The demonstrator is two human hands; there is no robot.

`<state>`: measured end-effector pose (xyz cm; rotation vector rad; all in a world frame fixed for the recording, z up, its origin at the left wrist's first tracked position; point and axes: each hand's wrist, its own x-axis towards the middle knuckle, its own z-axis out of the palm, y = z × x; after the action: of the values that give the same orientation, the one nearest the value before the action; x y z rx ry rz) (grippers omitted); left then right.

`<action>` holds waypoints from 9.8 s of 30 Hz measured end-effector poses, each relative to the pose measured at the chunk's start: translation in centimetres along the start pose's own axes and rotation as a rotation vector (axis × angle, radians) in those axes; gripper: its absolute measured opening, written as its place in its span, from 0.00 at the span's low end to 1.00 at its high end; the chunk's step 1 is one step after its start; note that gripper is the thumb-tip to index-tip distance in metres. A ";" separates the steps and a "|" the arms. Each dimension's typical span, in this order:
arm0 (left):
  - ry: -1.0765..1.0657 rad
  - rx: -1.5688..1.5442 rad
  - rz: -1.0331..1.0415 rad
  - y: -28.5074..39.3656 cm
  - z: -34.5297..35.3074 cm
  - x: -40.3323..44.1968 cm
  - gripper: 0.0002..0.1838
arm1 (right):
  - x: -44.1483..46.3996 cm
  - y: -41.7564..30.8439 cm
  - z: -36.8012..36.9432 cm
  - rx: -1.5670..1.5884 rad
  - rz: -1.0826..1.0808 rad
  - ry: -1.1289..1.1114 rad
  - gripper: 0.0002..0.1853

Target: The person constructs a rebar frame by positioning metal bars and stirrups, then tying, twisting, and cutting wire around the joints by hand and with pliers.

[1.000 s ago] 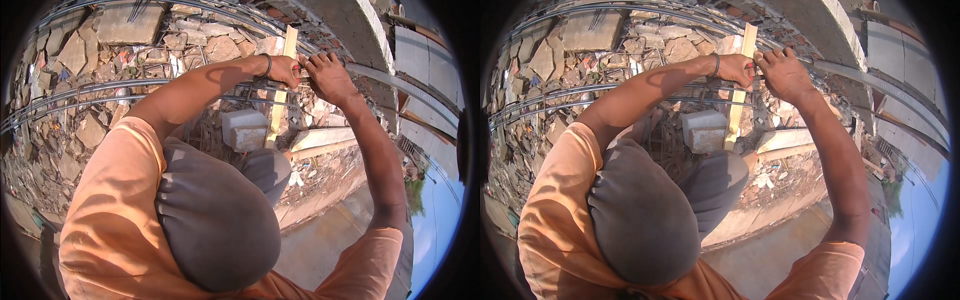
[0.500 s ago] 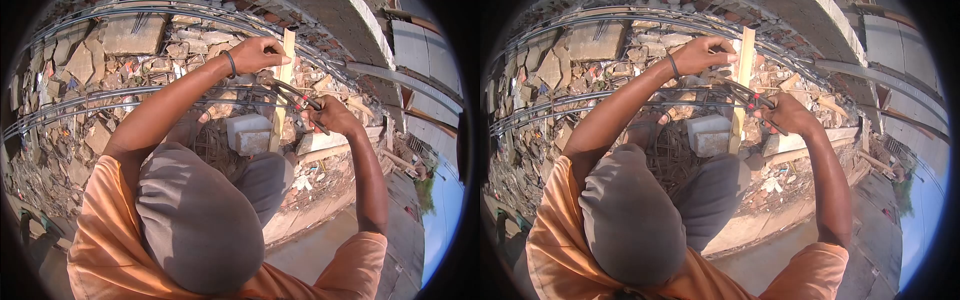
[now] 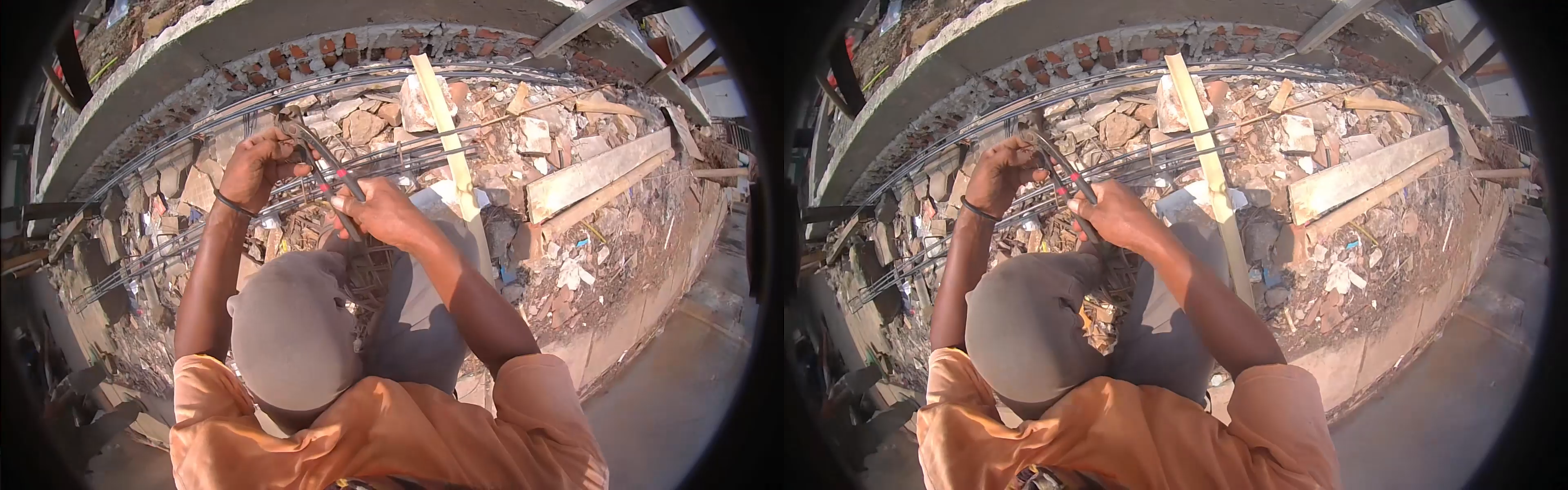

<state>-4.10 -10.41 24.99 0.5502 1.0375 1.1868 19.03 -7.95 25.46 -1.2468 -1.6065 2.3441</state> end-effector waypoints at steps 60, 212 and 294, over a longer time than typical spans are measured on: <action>-0.382 0.077 0.574 3.0 1.2 3.3 0.30 | 3.0 -8.7 5.8 0.258 -0.616 0.747 0.07; 0.773 -0.690 0.200 -22.6 -7.3 -0.6 0.14 | 14.3 6.7 1.9 -1.219 -0.270 0.193 0.09; 1.018 -1.074 0.731 -17.4 -33.1 -9.2 0.20 | 16.1 6.2 1.3 -1.118 -0.219 0.028 0.08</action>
<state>-24.89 -29.89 -0.90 -0.6855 0.8003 2.5457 9.73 -4.64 11.19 -1.0322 -2.9691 1.2008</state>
